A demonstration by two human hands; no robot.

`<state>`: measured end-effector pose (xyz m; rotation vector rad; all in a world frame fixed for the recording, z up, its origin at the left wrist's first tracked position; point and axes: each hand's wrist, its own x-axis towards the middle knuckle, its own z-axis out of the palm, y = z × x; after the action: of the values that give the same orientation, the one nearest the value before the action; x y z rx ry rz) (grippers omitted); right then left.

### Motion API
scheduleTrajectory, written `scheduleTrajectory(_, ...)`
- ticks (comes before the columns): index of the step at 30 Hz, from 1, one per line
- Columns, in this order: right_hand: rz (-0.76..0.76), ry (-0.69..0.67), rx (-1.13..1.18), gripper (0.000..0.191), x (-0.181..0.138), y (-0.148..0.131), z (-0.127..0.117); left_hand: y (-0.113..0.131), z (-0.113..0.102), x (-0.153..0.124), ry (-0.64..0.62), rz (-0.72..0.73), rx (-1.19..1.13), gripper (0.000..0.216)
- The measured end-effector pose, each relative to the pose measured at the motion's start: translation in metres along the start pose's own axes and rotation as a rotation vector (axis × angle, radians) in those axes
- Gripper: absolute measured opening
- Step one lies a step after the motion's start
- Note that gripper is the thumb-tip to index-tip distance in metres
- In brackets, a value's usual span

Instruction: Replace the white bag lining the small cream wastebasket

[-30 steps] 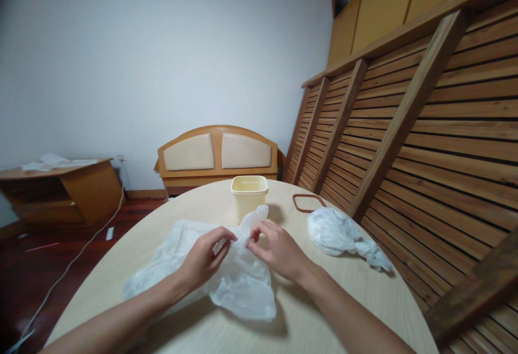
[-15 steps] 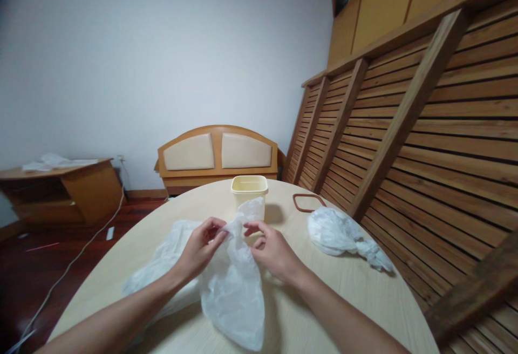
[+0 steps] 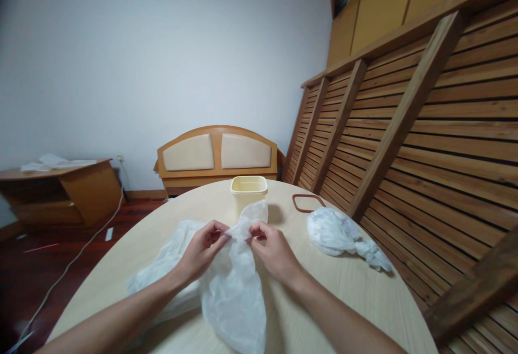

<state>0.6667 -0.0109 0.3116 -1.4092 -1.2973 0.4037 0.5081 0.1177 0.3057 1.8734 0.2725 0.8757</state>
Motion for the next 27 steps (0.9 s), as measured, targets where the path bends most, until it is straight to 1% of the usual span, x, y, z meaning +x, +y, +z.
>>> scheduleTrajectory(3,-0.008,0.011,0.031,0.016,0.004,0.001,-0.01,-0.003,-0.006,0.005,0.108,0.023,0.105,0.016)
scheduleTrajectory(5,-0.01,0.011,0.022,0.025,0.005,0.001,-0.017,-0.004,-0.009,0.007,0.149,0.054,0.183,0.017)
scheduleTrajectory(8,0.018,-0.023,-0.016,0.038,0.006,0.001,-0.026,-0.006,-0.011,0.008,0.16,0.062,0.237,0.021)
scheduleTrajectory(11,0.056,-0.125,-0.084,0.045,0.005,0.0,-0.033,-0.007,-0.01,0.008,0.141,0.022,0.217,0.022)
scheduleTrajectory(13,0.047,-0.179,-0.179,0.051,0.004,-0.001,-0.036,-0.007,-0.009,0.008,0.136,0.012,0.212,0.022)
scheduleTrajectory(14,0.033,-0.198,-0.23,0.047,0.003,-0.002,-0.037,-0.007,-0.009,0.008,0.135,0.011,0.215,0.022)
scheduleTrajectory(17,-0.013,-0.204,-0.315,0.018,0.004,-0.006,-0.036,0.0,-0.011,0.004,0.093,0.043,0.231,0.024)
scheduleTrajectory(18,-0.036,-0.186,-0.325,0.015,0.004,-0.007,-0.036,0.003,-0.011,0.001,0.057,0.074,0.24,0.027)
scheduleTrajectory(19,-0.065,-0.16,-0.332,0.014,0.004,-0.01,-0.034,0.006,-0.012,-0.001,0.009,0.114,0.259,0.036)
scheduleTrajectory(21,-0.124,-0.104,-0.331,0.012,0.003,-0.014,-0.032,0.011,-0.011,-0.007,-0.083,0.183,0.329,0.069)
scheduleTrajectory(22,-0.137,-0.101,-0.319,0.012,0.003,-0.016,-0.03,0.013,-0.01,-0.009,-0.113,0.196,0.37,0.083)
scheduleTrajectory(23,-0.134,-0.113,-0.297,0.013,0.002,-0.018,-0.029,0.013,-0.009,-0.011,-0.13,0.195,0.406,0.089)
scheduleTrajectory(24,-0.119,-0.133,-0.265,0.014,0.001,-0.019,-0.027,0.014,-0.007,-0.011,-0.138,0.185,0.431,0.084)
scheduleTrajectory(25,-0.098,-0.153,-0.229,0.015,0.001,-0.019,-0.026,0.013,-0.006,-0.011,-0.141,0.17,0.444,0.07)
scheduleTrajectory(27,-0.067,-0.174,-0.139,0.016,0.0,-0.018,-0.024,0.012,-0.005,-0.009,-0.145,0.142,0.446,0.034)
